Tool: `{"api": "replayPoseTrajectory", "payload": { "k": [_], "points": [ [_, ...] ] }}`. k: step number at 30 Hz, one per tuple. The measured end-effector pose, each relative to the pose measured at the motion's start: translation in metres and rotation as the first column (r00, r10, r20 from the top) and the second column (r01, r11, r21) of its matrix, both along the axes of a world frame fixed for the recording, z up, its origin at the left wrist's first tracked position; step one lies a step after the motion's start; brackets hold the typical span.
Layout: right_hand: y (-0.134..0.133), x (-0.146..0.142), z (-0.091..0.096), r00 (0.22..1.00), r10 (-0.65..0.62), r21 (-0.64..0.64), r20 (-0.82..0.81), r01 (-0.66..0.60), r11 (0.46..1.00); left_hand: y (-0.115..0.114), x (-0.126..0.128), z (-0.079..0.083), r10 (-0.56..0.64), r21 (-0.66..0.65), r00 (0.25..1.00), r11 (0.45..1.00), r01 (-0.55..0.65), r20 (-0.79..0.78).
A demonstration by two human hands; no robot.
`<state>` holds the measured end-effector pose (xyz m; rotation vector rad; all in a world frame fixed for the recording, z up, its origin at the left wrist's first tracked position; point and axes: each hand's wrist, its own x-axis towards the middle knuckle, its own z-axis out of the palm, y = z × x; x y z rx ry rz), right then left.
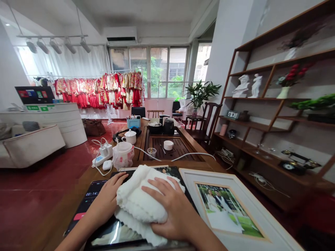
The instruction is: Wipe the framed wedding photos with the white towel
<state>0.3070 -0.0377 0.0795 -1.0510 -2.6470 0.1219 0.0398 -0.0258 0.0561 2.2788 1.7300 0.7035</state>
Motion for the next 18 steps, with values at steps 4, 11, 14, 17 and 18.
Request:
{"api": "replayPoseTrajectory", "payload": {
  "k": [4, 11, 14, 17, 18],
  "points": [
    [0.006, 0.009, 0.001, 0.996, -0.091, 0.063, -0.003, 0.091, 0.994, -0.001, 0.002, -0.001, 0.014, 0.035, 0.999, 0.999, -0.013, -0.031],
    [0.02, 0.026, -0.005, 0.966, -0.257, 0.18, -0.041, 0.26, 0.949, -0.002, 0.001, 0.0, 0.021, 0.059, 0.998, 0.998, -0.018, -0.057],
    [0.02, 0.025, -0.006, 0.965, -0.261, 0.193, -0.035, 0.263, 0.945, -0.001, 0.0, 0.0, 0.011, 0.074, 0.998, 0.997, -0.007, -0.056],
    [0.016, 0.022, -0.004, 0.977, -0.21, 0.176, -0.016, 0.21, 0.962, -0.001, -0.001, 0.0, 0.011, 0.079, 0.998, 0.997, -0.006, -0.057],
    [0.015, 0.021, -0.003, 0.983, -0.185, 0.162, -0.008, 0.184, 0.969, -0.001, -0.001, 0.0, 0.011, 0.078, 0.998, 0.997, -0.007, -0.057]
  ]
}}
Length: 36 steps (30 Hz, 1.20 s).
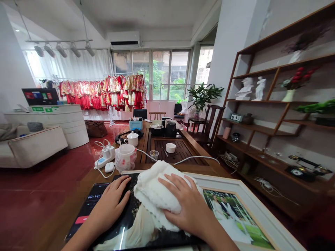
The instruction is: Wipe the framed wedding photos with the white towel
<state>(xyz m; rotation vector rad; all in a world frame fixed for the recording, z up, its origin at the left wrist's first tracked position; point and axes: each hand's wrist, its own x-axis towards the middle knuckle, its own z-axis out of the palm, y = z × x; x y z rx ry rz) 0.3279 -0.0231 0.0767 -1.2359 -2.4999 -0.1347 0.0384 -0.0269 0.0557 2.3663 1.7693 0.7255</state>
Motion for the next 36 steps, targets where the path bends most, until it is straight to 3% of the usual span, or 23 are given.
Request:
{"api": "replayPoseTrajectory", "payload": {
  "k": [9, 13, 18, 21, 25, 31, 36],
  "points": [
    [-0.018, -0.018, 0.008, 0.977, 0.211, -0.155, 0.022, -0.205, 0.967, -0.003, -0.001, 0.002, -0.005, -0.058, 1.0, 0.998, 0.004, -0.022],
    [-0.014, -0.015, 0.008, 0.985, 0.175, -0.117, 0.011, -0.172, 0.978, -0.002, 0.0, 0.001, -0.007, -0.057, 1.0, 0.998, 0.006, -0.022],
    [0.0, 0.002, 0.001, 1.0, -0.023, 0.006, -0.006, 0.023, 1.0, -0.002, 0.0, 0.001, -0.006, -0.016, 1.0, 1.0, 0.005, -0.003],
    [0.005, 0.007, -0.003, 0.998, -0.069, 0.063, -0.011, 0.069, 0.996, -0.002, 0.0, 0.0, -0.003, -0.007, 1.0, 1.0, 0.003, 0.004],
    [-0.003, -0.001, -0.001, 1.0, 0.008, 0.061, -0.005, -0.008, 0.998, -0.001, -0.002, -0.001, -0.002, -0.011, 1.0, 1.0, 0.002, 0.002],
    [-0.021, -0.021, 0.007, 0.98, 0.199, -0.106, 0.021, -0.196, 0.975, -0.001, -0.002, -0.002, -0.016, -0.033, 1.0, 0.999, 0.016, 0.006],
    [-0.016, -0.016, 0.006, 0.989, 0.145, -0.099, 0.015, -0.143, 0.985, 0.0, -0.001, -0.002, -0.009, -0.027, 1.0, 1.0, 0.01, 0.01]
  ]
}}
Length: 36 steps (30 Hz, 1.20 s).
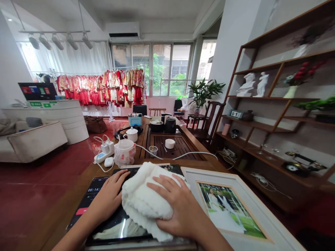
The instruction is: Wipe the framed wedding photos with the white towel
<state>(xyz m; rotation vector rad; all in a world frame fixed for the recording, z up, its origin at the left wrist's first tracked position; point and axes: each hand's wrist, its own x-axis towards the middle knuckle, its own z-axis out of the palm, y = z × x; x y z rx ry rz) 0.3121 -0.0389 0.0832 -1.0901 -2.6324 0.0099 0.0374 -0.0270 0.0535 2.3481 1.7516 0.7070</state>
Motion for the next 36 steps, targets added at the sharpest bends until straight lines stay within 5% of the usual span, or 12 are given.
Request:
{"api": "replayPoseTrajectory", "payload": {
  "k": [9, 19, 24, 30, 36],
  "points": [
    [0.014, 0.015, -0.012, 0.965, -0.247, 0.208, -0.083, 0.259, 0.943, 0.001, 0.001, -0.002, -0.002, 0.053, 1.0, 0.999, 0.001, 0.014],
    [-0.005, -0.002, 0.0, 0.997, 0.078, -0.025, -0.002, -0.078, 0.997, 0.0, -0.001, -0.001, -0.014, -0.004, 1.0, 1.0, 0.014, -0.019],
    [0.004, 0.001, -0.009, 0.996, -0.086, 0.102, -0.02, 0.087, 0.991, 0.002, -0.002, -0.004, -0.017, 0.024, 1.0, 1.0, 0.018, -0.016],
    [0.013, 0.007, -0.023, 0.947, -0.309, 0.287, -0.092, 0.322, 0.902, 0.002, -0.002, -0.008, -0.003, 0.043, 1.0, 0.999, 0.004, -0.031],
    [0.009, 0.005, -0.016, 0.997, -0.073, 0.213, 0.021, 0.066, 0.975, 0.004, -0.003, -0.009, -0.007, 0.036, 0.999, 0.999, 0.008, -0.049]
  ]
}}
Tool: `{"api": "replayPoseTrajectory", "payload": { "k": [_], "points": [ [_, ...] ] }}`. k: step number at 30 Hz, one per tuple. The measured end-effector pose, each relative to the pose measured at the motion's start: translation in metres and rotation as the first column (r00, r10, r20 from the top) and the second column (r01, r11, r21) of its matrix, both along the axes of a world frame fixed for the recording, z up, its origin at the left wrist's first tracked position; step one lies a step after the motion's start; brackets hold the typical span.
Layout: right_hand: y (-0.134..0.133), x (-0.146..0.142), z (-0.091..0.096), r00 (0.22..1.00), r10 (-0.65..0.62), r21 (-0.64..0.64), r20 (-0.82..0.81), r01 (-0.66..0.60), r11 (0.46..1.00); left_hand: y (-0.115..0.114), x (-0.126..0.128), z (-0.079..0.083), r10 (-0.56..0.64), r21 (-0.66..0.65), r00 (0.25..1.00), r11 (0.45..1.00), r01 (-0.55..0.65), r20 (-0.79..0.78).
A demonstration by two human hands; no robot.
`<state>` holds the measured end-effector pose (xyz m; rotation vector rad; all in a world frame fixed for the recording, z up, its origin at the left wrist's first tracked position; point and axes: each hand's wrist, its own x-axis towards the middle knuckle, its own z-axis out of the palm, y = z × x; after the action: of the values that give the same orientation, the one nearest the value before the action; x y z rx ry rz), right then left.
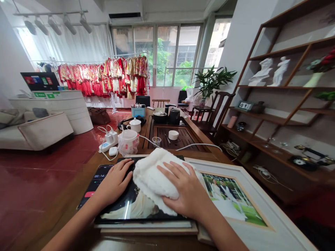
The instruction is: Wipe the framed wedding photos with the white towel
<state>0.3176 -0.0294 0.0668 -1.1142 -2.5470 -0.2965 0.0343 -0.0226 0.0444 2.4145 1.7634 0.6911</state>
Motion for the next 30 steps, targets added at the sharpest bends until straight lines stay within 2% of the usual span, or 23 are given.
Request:
{"api": "replayPoseTrajectory", "payload": {
  "k": [3, 6, 11, 14, 16, 19, 22, 25, 27, 30],
  "points": [
    [-0.004, -0.003, 0.007, 0.987, 0.151, -0.093, 0.052, -0.146, 0.985, 0.001, -0.001, 0.001, -0.004, -0.016, 1.0, 1.0, 0.004, -0.006],
    [-0.007, -0.004, 0.01, 0.983, 0.174, -0.129, 0.065, -0.164, 0.978, 0.001, -0.001, 0.001, -0.001, -0.023, 1.0, 1.0, 0.0, -0.006],
    [-0.002, -0.001, 0.002, 1.0, -0.029, -0.015, 0.007, 0.029, 0.999, 0.001, 0.0, -0.001, -0.002, 0.01, 1.0, 1.0, 0.002, 0.009],
    [0.003, 0.003, -0.005, 0.979, -0.192, 0.089, -0.065, 0.197, 0.976, 0.0, 0.001, -0.001, 0.001, 0.021, 1.0, 1.0, -0.001, 0.011],
    [0.005, 0.004, -0.007, 0.966, -0.243, 0.125, -0.092, 0.253, 0.959, 0.0, 0.001, -0.001, -0.002, 0.02, 1.0, 1.0, 0.002, 0.009],
    [0.003, 0.003, -0.005, 0.982, -0.18, 0.103, -0.063, 0.185, 0.977, 0.0, 0.0, 0.0, -0.003, 0.016, 1.0, 1.0, 0.003, 0.008],
    [-0.005, -0.002, 0.002, 1.0, -0.011, 0.013, 0.01, 0.01, 1.0, 0.0, -0.001, 0.001, -0.002, 0.007, 1.0, 1.0, 0.002, 0.013],
    [-0.013, -0.007, 0.009, 0.989, 0.128, -0.076, 0.068, -0.123, 0.99, -0.001, -0.001, 0.002, -0.01, -0.009, 1.0, 1.0, 0.01, 0.015],
    [-0.014, -0.007, 0.011, 0.984, 0.156, -0.092, 0.082, -0.148, 0.985, -0.002, -0.001, 0.002, -0.009, -0.017, 1.0, 1.0, 0.009, 0.013],
    [-0.01, -0.003, 0.008, 0.996, 0.058, -0.039, 0.061, -0.056, 0.998, -0.002, -0.001, 0.002, 0.0, -0.008, 1.0, 1.0, 0.0, 0.013]
  ]
}}
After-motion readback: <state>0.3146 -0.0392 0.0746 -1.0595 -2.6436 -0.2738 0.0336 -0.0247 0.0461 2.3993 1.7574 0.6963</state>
